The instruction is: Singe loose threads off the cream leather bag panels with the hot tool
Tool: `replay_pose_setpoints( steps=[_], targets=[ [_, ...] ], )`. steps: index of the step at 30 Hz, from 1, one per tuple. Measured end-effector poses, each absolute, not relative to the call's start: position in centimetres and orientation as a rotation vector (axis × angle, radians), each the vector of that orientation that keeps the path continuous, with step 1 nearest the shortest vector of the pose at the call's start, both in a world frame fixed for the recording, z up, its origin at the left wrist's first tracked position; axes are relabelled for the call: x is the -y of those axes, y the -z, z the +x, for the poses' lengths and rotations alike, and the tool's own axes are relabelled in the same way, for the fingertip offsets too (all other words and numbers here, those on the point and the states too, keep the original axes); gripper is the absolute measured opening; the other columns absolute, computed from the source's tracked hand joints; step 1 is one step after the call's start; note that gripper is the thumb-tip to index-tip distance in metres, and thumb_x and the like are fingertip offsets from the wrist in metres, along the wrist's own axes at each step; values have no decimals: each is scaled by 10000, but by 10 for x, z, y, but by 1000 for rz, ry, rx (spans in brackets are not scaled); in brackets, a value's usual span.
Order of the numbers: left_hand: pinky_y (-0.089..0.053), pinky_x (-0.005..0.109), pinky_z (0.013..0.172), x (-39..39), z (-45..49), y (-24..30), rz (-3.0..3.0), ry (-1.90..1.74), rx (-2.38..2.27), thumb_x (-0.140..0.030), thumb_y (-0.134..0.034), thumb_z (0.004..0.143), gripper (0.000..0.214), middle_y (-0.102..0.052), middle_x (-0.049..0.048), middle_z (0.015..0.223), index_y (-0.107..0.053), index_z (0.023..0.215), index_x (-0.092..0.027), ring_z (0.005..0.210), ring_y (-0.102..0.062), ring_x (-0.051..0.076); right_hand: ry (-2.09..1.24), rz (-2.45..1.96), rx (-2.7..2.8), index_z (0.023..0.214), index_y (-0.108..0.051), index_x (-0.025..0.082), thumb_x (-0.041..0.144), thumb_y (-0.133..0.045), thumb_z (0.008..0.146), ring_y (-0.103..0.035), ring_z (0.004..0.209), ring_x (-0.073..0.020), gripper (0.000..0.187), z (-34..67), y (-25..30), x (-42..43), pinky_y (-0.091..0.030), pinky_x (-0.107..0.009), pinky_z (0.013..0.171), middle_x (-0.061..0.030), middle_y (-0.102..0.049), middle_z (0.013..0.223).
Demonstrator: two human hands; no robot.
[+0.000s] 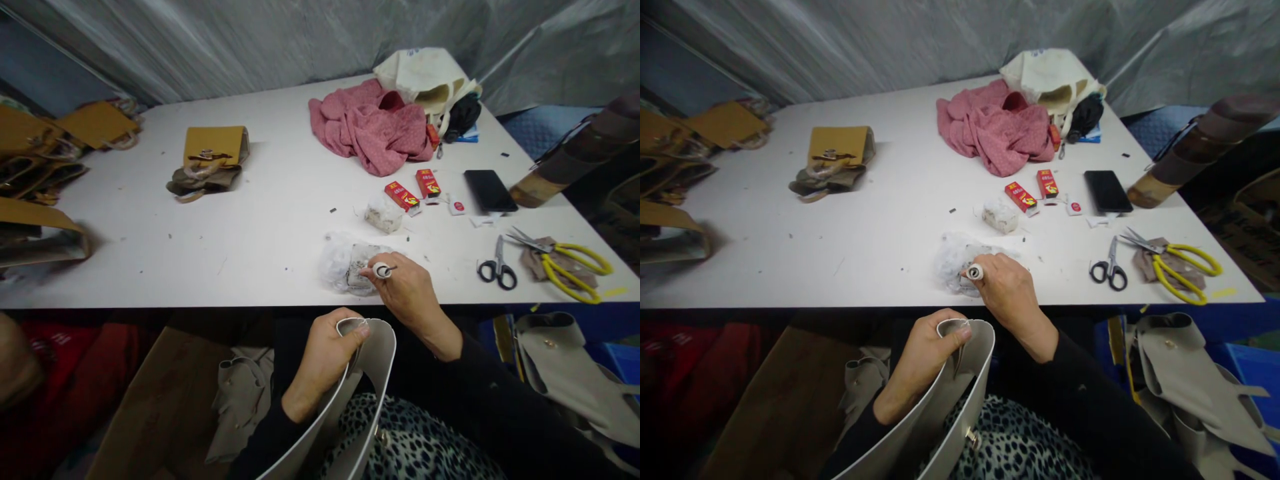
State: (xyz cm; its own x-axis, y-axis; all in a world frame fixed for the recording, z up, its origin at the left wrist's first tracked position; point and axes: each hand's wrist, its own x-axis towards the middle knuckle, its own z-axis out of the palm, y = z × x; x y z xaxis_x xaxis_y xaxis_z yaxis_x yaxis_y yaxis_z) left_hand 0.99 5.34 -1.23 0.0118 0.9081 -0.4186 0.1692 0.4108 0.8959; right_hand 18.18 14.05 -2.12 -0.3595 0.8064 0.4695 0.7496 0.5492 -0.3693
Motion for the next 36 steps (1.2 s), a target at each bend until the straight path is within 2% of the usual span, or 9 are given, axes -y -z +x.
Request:
replay_pose_setpoints(
  steps=[5,7,10,13,20,32,36],
  targets=[
    [-462,286,677,-50,13,8,997,-776,-1493,-281,-756,745,123,-740,45,746,-752,774,-162,706,-633,193,-415,-1137,1865,929,-669,205,456,-549,1058,-652,838,-216,307,196,21,-125,-482,-346,775,-60,-715,881],
    [-457,283,665,-49,16,6,993,-767,-1490,-280,-760,739,123,-733,44,727,-749,763,-160,692,-627,190,-646,-1138,1635,934,-676,214,445,-564,1052,-648,774,-188,283,202,21,-111,-500,-325,740,-35,-692,834],
    [-447,278,644,-49,21,3,983,-745,-1469,-277,-772,722,127,-721,42,707,-746,754,-157,674,-613,186,-1071,-1128,1349,884,-668,212,487,-521,1061,-609,627,-151,359,209,25,-90,-497,-276,610,4,-619,688],
    [-439,273,632,-49,28,1,976,-747,-1424,-281,-785,709,136,-706,38,690,-733,730,-158,658,-600,179,-1262,-1121,1253,839,-676,201,541,-556,1028,-602,605,-152,407,214,29,-79,-497,-263,579,4,-604,633],
    [-417,264,606,-47,38,-2,963,-739,-1405,-286,-797,696,159,-669,21,657,-713,711,-151,622,-560,156,-1331,-1132,1273,817,-698,193,566,-595,994,-602,599,-150,426,220,31,-73,-500,-260,576,-1,-621,631],
    [-403,271,595,-43,43,1,977,-725,-1370,-289,-786,692,161,-648,23,633,-716,676,-145,610,-548,157,-1340,-1035,1565,774,-654,198,548,-490,1050,-564,627,-142,475,230,25,-82,-482,-273,610,8,-581,680],
    [-388,271,592,-44,41,3,970,-729,-1353,-302,-786,682,171,-629,15,615,-709,663,-151,597,-530,152,-1319,-963,1656,780,-656,201,518,-510,1050,-587,669,-150,441,233,24,-83,-496,-281,650,3,-608,708]
  ],
)
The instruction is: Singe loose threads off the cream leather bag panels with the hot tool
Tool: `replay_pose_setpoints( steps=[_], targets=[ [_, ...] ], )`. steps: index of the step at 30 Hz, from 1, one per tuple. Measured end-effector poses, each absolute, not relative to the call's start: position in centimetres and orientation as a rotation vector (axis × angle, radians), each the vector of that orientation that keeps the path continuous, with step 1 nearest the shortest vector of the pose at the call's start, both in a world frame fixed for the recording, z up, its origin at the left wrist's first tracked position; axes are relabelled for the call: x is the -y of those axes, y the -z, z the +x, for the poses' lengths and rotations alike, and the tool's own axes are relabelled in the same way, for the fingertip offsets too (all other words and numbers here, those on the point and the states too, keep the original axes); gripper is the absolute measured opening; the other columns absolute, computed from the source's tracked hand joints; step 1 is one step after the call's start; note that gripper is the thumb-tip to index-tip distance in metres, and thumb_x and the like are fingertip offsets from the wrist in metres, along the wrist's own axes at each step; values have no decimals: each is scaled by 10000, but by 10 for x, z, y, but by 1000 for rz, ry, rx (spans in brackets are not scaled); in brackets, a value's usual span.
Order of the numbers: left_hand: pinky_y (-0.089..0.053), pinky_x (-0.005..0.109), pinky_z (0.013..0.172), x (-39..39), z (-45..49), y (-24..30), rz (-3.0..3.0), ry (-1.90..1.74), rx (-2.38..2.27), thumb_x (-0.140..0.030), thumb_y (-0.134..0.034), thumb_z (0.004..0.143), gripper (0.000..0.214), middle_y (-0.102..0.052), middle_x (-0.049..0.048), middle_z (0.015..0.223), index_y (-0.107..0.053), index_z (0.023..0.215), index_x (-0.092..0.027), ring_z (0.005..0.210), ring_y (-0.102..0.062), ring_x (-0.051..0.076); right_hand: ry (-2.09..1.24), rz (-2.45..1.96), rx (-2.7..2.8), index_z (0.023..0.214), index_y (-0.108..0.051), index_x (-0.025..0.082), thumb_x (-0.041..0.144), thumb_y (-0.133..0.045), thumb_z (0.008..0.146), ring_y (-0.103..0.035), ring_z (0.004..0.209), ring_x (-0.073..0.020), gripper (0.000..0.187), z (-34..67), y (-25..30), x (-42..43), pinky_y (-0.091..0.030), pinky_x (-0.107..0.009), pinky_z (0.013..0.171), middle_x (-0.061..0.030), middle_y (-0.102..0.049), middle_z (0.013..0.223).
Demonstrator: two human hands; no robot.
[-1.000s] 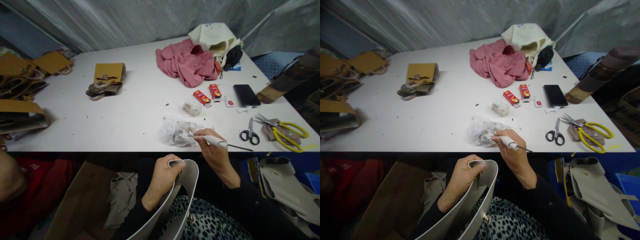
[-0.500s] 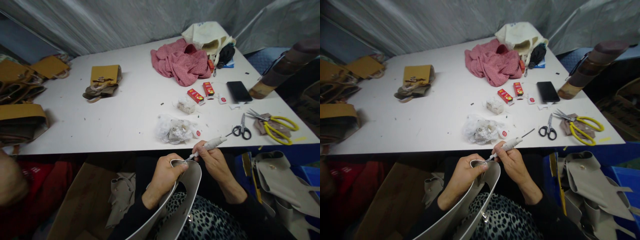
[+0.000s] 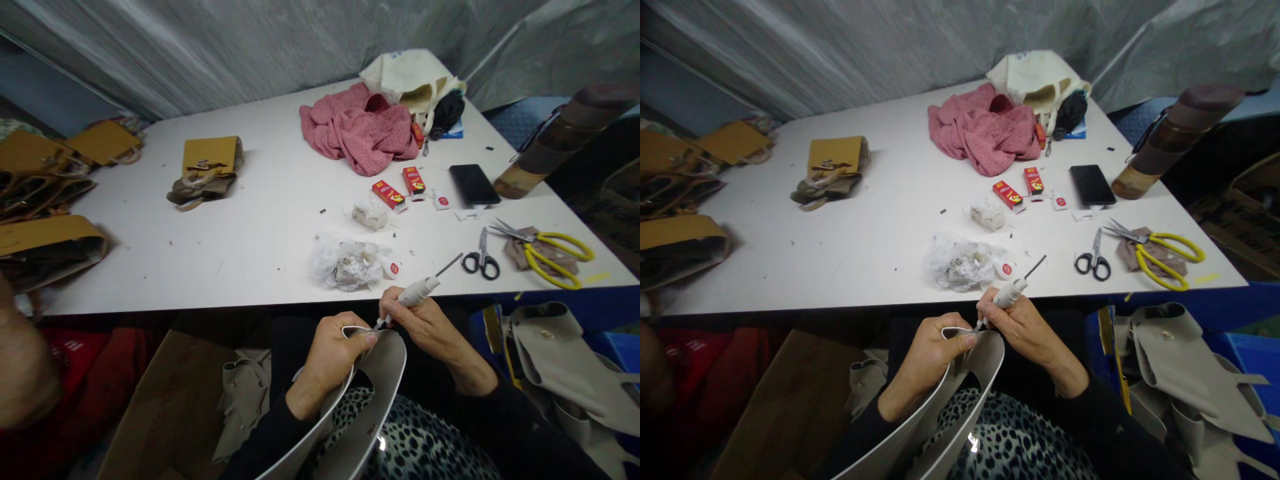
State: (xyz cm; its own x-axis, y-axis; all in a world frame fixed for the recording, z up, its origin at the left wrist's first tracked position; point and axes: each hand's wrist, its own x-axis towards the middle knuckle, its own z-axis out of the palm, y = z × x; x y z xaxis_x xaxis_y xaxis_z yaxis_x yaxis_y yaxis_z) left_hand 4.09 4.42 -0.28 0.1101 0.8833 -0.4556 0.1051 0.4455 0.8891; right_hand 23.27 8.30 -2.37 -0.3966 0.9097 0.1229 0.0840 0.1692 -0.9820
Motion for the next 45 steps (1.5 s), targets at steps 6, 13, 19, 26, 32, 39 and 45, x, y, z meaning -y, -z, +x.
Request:
replay_pose_setpoints(
  steps=[6,13,19,26,32,39,45],
  targets=[
    [-381,272,605,-45,34,7,935,-767,-1371,-309,-801,663,181,-628,23,626,-709,651,-153,620,-528,158,-1324,-946,1403,871,-711,210,436,-593,1027,-650,730,-179,299,225,47,-63,-539,-301,678,-25,-676,778],
    [-377,253,581,-49,17,0,770,-847,-1383,-358,-845,661,250,-620,4,613,-710,694,-151,586,-515,138,-1027,-1142,1171,910,-680,224,455,-543,1055,-640,702,-173,305,209,46,-83,-526,-327,722,-2,-645,728],
    [-428,255,633,-52,-23,2,659,-972,-1457,-410,-901,634,354,-659,2,682,-715,789,-151,626,-560,141,-697,-1224,1494,968,-666,229,432,-553,1047,-674,841,-215,246,202,37,-110,-531,-378,807,-40,-690,881],
    [-428,258,631,-56,-41,12,588,-990,-1423,-419,-917,599,395,-642,-4,678,-700,781,-143,616,-556,139,-594,-1230,1672,988,-663,229,449,-530,1059,-690,845,-222,267,199,43,-123,-524,-352,774,-54,-716,900],
    [-390,242,614,-58,-38,16,586,-979,-1409,-388,-925,561,388,-605,-25,625,-683,741,-143,582,-518,117,-392,-1228,1928,935,-657,223,472,-471,1082,-677,847,-229,343,193,33,-133,-484,-332,749,-65,-725,897],
    [-416,251,644,-56,-41,18,477,-973,-1329,-354,-960,523,423,-645,-10,664,-701,774,-135,607,-558,123,-206,-1205,2182,884,-665,206,496,-438,1087,-645,830,-232,421,183,27,-144,-450,-332,749,-83,-720,839],
    [-413,252,631,-54,-44,19,508,-947,-1264,-371,-980,517,439,-646,2,648,-694,743,-125,595,-557,124,-439,-1140,1925,935,-701,219,490,-574,1033,-682,880,-246,314,197,22,-129,-499,-370,823,-79,-746,921]
  ],
)
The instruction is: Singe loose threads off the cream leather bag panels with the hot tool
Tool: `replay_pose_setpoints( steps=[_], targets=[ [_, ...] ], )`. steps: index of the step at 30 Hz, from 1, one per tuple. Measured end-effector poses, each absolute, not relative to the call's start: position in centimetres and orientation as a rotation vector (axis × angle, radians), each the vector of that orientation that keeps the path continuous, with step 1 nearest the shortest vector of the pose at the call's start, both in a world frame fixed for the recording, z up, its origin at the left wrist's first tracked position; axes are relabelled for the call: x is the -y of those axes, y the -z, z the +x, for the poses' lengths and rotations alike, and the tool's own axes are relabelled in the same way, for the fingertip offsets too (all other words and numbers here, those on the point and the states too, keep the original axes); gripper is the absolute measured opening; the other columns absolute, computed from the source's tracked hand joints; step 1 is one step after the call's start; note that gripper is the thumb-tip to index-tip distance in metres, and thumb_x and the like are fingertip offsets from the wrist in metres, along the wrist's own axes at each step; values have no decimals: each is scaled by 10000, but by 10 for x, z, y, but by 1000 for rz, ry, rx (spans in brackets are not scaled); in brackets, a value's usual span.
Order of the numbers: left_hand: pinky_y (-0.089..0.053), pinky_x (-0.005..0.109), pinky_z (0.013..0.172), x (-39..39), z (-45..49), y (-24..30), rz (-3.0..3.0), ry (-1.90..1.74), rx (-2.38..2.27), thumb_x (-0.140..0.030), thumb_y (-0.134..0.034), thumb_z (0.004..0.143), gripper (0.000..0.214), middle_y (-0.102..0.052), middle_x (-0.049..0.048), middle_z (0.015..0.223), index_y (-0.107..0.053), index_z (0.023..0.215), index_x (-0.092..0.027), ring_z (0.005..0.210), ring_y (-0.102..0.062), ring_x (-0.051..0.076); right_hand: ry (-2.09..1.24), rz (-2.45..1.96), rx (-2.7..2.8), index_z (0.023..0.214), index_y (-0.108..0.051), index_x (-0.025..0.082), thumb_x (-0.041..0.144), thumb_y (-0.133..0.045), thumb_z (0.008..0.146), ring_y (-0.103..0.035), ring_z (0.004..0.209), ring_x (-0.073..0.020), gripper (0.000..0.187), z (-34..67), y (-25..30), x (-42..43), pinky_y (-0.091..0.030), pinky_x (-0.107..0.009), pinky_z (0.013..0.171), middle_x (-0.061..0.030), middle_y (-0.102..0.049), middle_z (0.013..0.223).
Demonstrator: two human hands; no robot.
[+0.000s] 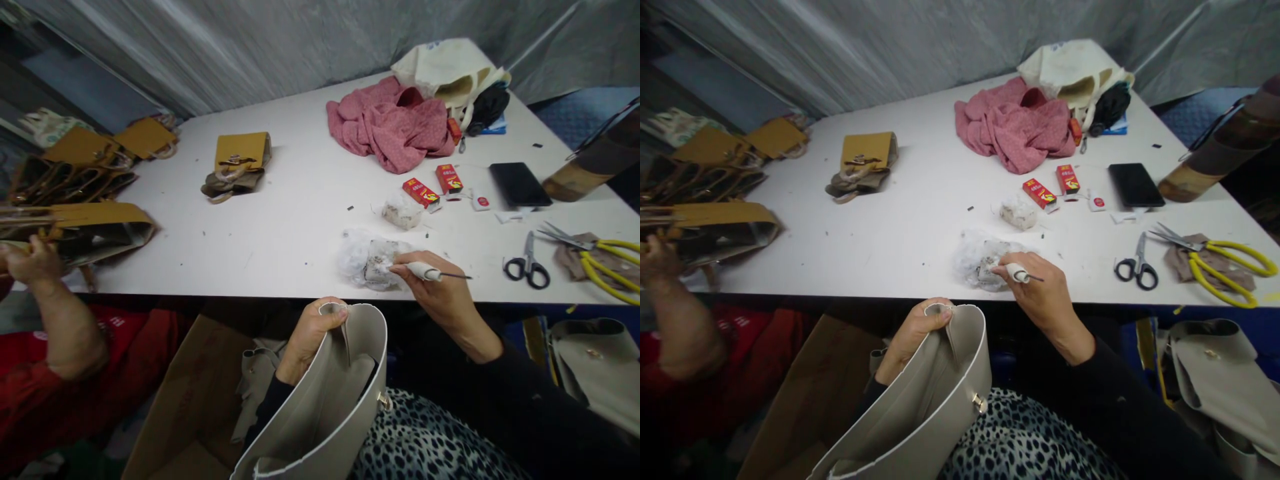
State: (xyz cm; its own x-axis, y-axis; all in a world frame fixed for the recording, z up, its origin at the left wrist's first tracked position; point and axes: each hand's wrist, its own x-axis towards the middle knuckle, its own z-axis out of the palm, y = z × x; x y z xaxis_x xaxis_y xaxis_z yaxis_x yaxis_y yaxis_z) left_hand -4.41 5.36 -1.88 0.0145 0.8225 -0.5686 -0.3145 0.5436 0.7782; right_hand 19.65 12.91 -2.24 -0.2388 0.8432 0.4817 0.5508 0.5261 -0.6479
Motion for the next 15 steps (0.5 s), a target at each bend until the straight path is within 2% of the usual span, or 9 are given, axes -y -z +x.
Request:
replay_pose_setpoints(
  steps=[2,6,8,15],
  targets=[
    [-410,250,625,-52,-43,19,512,-946,-1244,-372,-979,530,437,-648,4,648,-696,753,-126,595,-558,124,-585,-1143,1734,936,-705,215,479,-599,1021,-679,843,-229,297,196,18,-117,-513,-361,808,-67,-733,893],
    [-407,251,605,-51,-41,19,499,-892,-1174,-370,-975,555,429,-644,12,639,-696,766,-121,581,-559,129,-1206,-1062,1362,886,-688,204,504,-557,1039,-643,674,-157,362,185,13,-98,-520,-272,654,-5,-649,720],
    [-400,249,600,-50,-40,17,497,-861,-1141,-364,-969,574,416,-640,15,641,-693,766,-118,579,-558,128,-1398,-985,1295,847,-687,197,530,-583,1019,-634,662,-140,390,178,14,-93,-521,-249,635,0,-635,722],
    [-387,248,601,-49,-34,16,502,-816,-1097,-351,-959,604,394,-635,22,653,-685,763,-117,590,-562,132,-1518,-910,1369,842,-685,178,515,-599,1011,-615,692,-127,387,173,16,-91,-515,-243,655,-5,-615,780]
  ],
)
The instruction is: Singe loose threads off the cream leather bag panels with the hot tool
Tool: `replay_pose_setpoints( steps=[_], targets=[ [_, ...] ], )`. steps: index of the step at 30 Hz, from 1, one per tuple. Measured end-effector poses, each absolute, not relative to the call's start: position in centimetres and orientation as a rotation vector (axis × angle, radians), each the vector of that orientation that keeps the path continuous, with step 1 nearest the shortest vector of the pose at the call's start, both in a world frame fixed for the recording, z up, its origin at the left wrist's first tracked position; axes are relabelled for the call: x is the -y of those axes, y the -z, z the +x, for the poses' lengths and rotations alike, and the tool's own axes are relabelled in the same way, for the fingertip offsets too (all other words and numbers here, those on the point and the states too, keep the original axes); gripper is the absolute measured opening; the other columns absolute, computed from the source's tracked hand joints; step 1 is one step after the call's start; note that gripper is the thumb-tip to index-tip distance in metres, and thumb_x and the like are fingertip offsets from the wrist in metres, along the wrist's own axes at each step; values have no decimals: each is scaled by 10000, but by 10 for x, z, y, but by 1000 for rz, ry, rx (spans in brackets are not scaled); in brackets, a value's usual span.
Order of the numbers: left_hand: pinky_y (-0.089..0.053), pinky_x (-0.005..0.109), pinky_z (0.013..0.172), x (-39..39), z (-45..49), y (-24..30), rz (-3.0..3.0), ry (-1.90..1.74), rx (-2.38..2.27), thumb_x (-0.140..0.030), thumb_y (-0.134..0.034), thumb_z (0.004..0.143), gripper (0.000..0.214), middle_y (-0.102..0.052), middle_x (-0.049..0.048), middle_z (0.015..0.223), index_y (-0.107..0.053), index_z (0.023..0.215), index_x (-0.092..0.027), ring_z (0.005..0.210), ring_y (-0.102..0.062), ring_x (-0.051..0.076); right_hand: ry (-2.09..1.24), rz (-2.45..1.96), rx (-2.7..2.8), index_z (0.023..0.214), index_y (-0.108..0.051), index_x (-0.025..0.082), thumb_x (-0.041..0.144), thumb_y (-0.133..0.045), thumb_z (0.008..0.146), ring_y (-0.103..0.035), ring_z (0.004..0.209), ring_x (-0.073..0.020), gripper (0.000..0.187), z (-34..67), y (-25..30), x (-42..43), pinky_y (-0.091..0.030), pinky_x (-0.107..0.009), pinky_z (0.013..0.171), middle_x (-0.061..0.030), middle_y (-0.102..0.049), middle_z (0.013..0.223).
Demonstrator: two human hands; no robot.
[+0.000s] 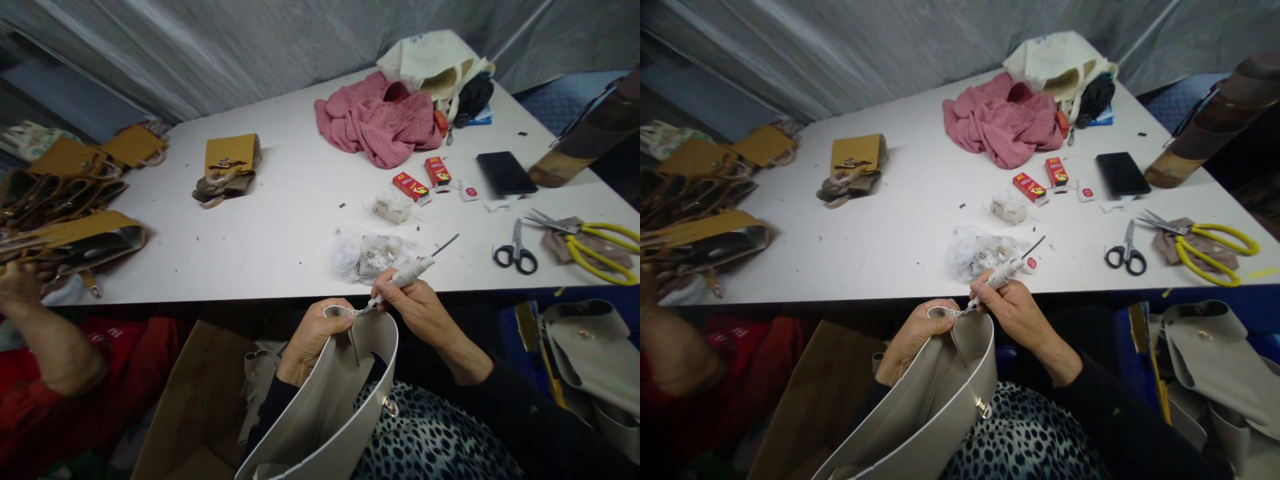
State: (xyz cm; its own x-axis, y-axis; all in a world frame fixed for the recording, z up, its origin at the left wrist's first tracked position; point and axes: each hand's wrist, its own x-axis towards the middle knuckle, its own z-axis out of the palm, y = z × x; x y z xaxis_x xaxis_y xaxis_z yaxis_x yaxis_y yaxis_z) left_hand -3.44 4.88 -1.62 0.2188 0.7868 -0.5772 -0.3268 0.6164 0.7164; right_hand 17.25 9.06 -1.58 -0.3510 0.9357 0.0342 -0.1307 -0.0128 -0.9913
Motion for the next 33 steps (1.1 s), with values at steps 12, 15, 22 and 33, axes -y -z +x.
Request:
replay_pose_setpoints(
  steps=[12,15,22,33],
  targets=[
    [-380,244,601,-48,-28,17,493,-859,-1121,-339,-965,569,390,-632,13,646,-693,744,-123,585,-549,125,-1481,-897,1478,866,-662,191,471,-582,1031,-605,688,-128,335,171,19,-90,-483,-256,668,17,-618,734],
    [-373,245,585,-47,-27,24,497,-878,-1122,-354,-964,567,394,-624,4,630,-693,744,-130,563,-533,119,-1460,-909,1488,879,-673,194,457,-583,1033,-620,702,-137,317,171,23,-89,-492,-265,679,11,-634,752],
    [-367,243,583,-45,-24,33,512,-902,-1147,-360,-954,581,385,-620,-4,627,-696,762,-139,561,-525,117,-1432,-893,1442,934,-703,211,419,-621,1022,-670,787,-152,241,175,37,-83,-529,-267,752,-2,-696,828],
    [-385,250,600,-42,-23,25,484,-955,-1149,-346,-951,560,393,-614,-6,624,-691,759,-129,575,-519,121,-928,-684,1969,1008,-762,241,417,-641,1017,-642,843,-200,214,191,29,-75,-488,-364,797,-40,-751,912]
  ],
)
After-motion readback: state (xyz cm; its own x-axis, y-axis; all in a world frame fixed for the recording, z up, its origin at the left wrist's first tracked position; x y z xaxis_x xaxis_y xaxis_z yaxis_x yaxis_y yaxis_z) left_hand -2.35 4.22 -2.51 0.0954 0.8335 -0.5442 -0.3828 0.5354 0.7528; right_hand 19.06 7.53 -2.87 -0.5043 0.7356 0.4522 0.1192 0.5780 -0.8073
